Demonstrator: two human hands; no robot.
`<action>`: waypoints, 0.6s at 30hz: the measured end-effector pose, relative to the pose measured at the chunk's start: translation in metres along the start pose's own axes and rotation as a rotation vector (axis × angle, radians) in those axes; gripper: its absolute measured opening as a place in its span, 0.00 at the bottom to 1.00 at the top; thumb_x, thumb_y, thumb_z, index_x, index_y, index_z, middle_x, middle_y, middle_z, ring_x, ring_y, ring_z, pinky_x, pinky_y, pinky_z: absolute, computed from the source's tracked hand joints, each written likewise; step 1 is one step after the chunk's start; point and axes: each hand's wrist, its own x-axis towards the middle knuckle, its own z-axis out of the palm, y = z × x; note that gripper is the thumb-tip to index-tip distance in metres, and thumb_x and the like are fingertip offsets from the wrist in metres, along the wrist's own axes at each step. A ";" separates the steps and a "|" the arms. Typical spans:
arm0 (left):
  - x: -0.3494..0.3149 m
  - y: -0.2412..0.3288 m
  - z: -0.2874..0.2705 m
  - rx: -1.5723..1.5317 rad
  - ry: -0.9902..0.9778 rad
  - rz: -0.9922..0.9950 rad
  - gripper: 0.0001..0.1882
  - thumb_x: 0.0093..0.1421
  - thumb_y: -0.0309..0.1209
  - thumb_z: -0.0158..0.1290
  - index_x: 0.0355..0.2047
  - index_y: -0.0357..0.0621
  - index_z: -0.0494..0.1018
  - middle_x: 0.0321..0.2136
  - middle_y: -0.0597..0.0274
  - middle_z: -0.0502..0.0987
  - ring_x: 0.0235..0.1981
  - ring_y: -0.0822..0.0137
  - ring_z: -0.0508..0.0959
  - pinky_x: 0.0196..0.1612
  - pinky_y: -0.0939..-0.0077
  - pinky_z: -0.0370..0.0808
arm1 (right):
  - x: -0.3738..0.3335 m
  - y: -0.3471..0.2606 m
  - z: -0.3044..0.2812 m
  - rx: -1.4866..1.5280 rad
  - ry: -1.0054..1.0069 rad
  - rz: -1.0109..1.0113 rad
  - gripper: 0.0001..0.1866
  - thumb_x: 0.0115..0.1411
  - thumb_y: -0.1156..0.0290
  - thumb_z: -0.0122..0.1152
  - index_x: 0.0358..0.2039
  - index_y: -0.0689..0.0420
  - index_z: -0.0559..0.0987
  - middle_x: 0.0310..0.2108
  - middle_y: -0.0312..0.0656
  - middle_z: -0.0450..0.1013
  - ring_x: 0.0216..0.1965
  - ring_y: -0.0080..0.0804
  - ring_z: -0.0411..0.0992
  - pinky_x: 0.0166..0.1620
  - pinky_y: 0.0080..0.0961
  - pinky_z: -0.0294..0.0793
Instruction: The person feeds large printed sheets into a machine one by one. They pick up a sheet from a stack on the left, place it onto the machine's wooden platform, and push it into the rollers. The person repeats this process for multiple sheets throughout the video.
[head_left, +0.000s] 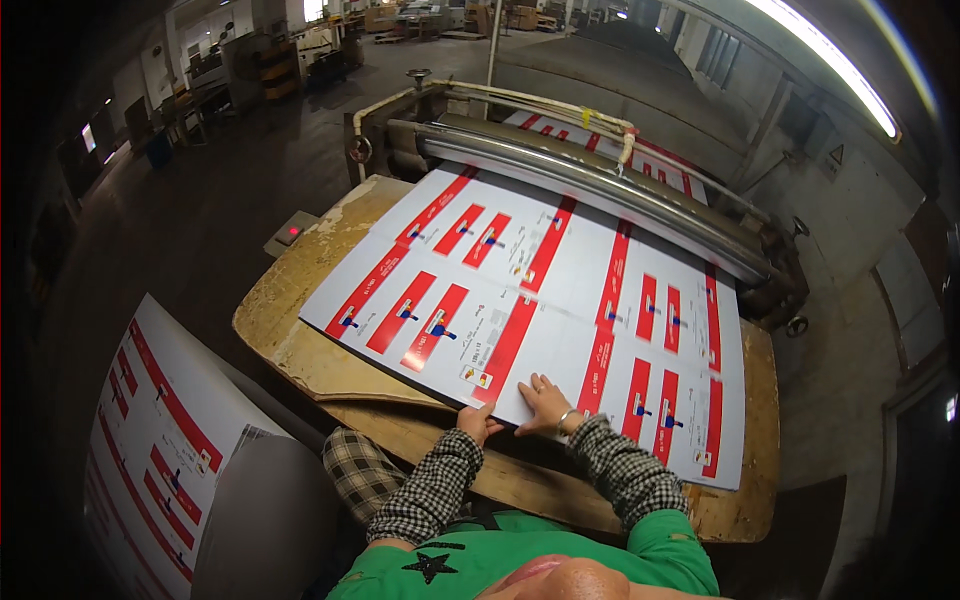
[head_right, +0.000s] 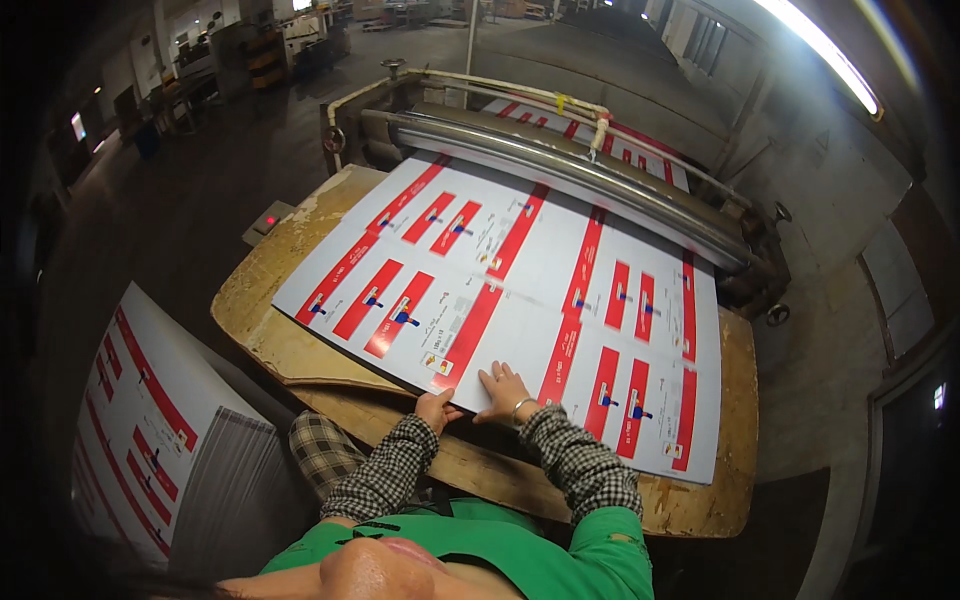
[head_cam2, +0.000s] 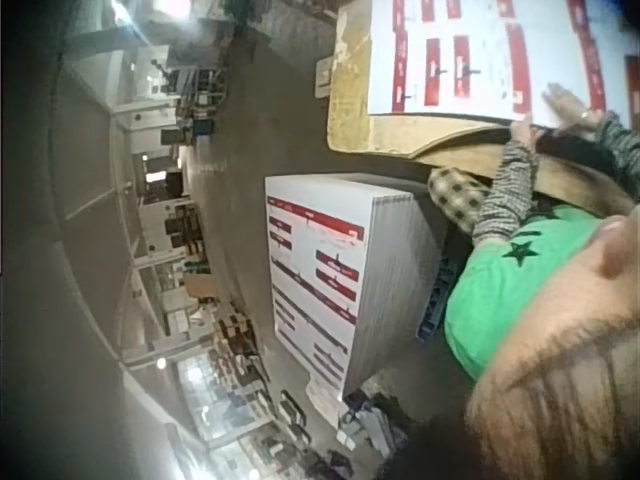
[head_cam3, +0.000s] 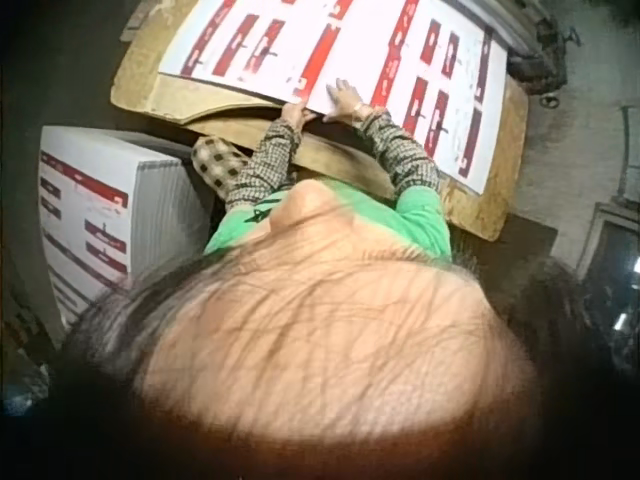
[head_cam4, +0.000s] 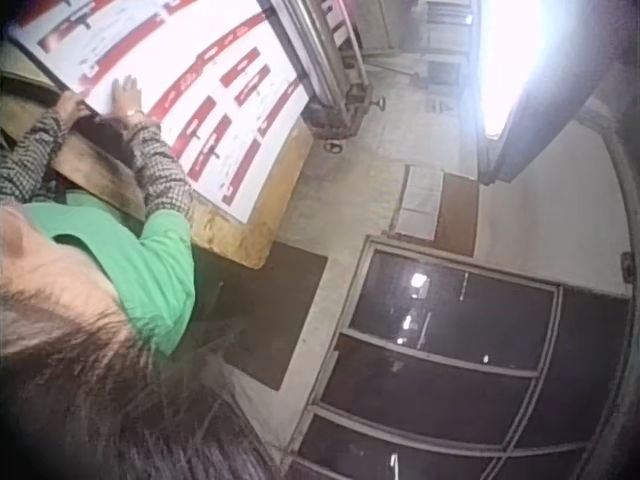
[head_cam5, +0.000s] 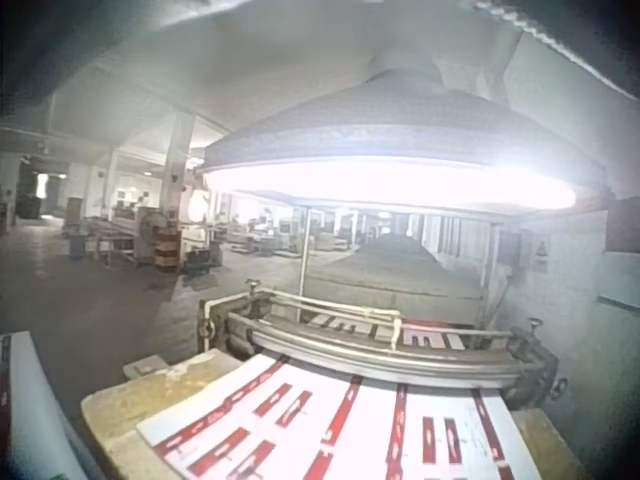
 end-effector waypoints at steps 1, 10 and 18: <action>-0.007 0.006 0.006 -0.020 0.029 -0.035 0.19 0.59 0.32 0.50 0.47 0.33 0.63 0.41 0.51 0.72 0.39 0.58 0.75 0.43 0.60 0.73 | -0.003 0.003 -0.006 -0.014 0.116 -0.073 0.44 0.38 0.45 0.66 0.52 0.60 0.67 0.53 0.62 0.59 0.55 0.57 0.59 0.54 0.39 0.62; 0.034 -0.025 -0.035 -0.049 0.210 -0.151 0.11 0.57 0.25 0.43 0.36 0.28 0.68 0.39 0.46 0.72 0.38 0.58 0.76 0.44 0.66 0.73 | -0.027 -0.014 -0.086 0.470 0.286 -0.103 0.10 0.53 0.68 0.53 0.31 0.62 0.76 0.33 0.45 0.76 0.32 0.36 0.75 0.37 0.24 0.73; -0.017 0.017 0.019 -0.101 0.044 -0.006 0.18 0.58 0.25 0.35 0.45 0.21 0.58 0.43 0.36 0.67 0.43 0.47 0.73 0.45 0.54 0.74 | -0.027 -0.002 -0.009 0.483 0.467 -0.266 0.11 0.51 0.63 0.54 0.26 0.59 0.74 0.29 0.46 0.72 0.31 0.46 0.71 0.34 0.35 0.70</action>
